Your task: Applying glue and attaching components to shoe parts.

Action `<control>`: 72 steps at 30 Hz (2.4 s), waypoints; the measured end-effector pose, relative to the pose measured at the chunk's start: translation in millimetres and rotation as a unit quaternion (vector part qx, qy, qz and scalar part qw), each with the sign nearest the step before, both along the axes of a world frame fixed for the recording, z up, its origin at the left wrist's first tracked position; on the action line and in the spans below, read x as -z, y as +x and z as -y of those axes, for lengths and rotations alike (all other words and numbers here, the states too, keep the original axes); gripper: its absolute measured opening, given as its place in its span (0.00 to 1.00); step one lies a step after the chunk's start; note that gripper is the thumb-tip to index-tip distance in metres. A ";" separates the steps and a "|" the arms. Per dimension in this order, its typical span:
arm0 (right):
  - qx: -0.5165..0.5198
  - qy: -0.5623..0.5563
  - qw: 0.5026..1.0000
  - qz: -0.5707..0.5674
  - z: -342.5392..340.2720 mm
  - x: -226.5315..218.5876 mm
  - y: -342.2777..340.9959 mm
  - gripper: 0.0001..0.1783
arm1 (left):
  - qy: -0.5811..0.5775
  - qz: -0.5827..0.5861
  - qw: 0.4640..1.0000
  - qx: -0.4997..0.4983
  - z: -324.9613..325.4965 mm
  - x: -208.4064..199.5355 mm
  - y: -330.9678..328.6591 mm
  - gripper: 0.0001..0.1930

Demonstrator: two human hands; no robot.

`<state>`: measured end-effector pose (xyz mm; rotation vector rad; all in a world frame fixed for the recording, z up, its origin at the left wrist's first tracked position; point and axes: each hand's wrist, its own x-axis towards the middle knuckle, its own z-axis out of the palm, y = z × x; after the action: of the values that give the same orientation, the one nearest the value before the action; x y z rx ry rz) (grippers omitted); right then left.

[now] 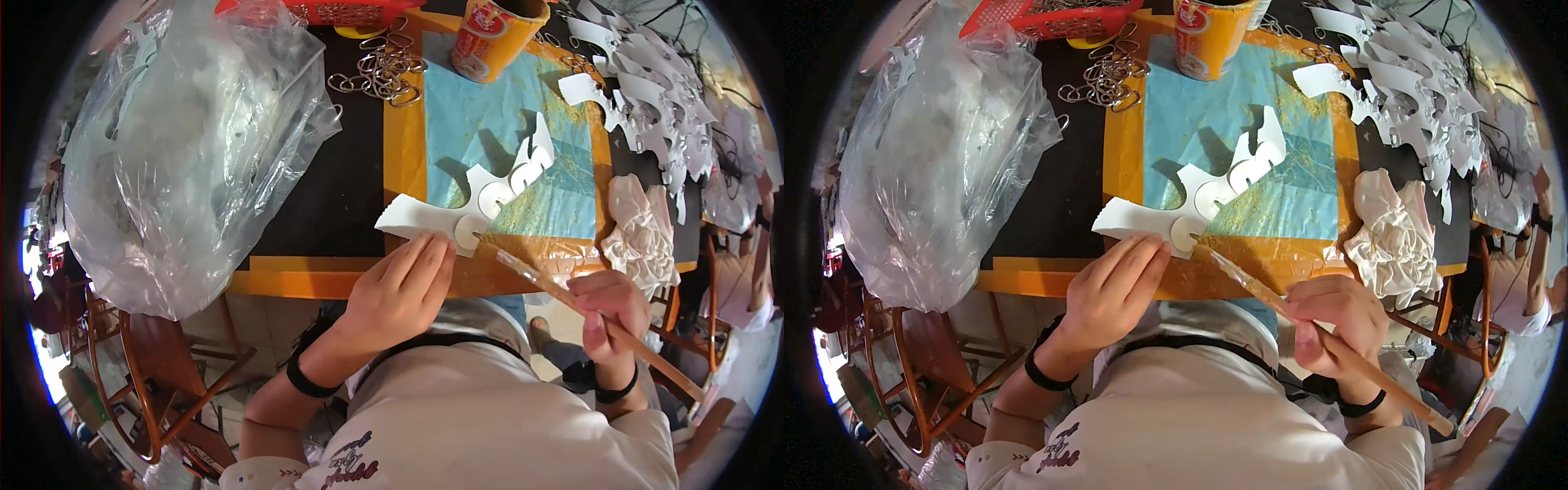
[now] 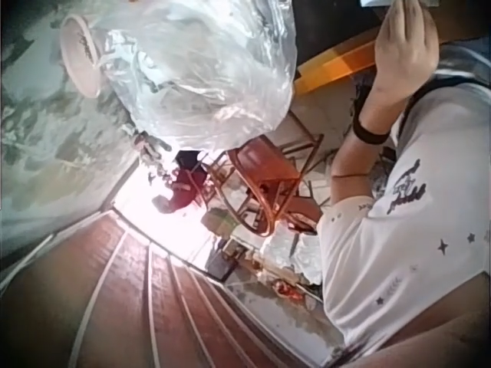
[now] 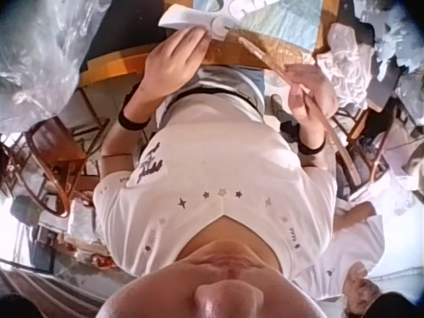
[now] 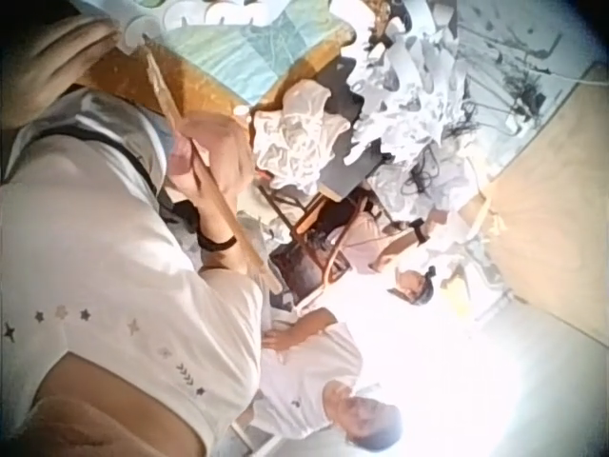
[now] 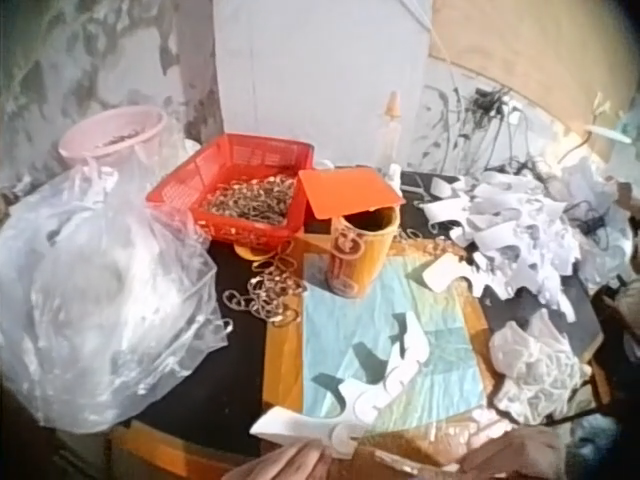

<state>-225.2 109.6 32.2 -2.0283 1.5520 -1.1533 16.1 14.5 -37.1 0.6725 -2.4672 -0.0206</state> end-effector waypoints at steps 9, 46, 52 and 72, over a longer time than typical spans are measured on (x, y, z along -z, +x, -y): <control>-0.007 0.006 0.999 -0.033 11.3 1.8 5.8 0.05 | -0.028 0.008 0.999 -0.012 0.5 -1.5 -2.5 0.11; 0.074 0.019 0.997 -0.002 216.0 -88.2 -28.8 0.08 | 0.059 -0.105 0.993 -0.012 2.2 2.1 9.3 0.13; 0.078 0.036 0.989 -0.117 233.4 -72.1 -20.8 0.09 | 0.059 -0.109 0.992 -0.009 2.3 3.6 9.9 0.13; 0.067 -0.036 0.991 0.112 198.0 -114.6 -58.1 0.09 | 0.084 -0.136 0.987 -0.018 1.1 2.0 7.2 0.13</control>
<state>-283.3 -88.4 146.8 -1.7883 1.5730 -1.4526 23.3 13.4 -39.0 0.7322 -2.2062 -0.2901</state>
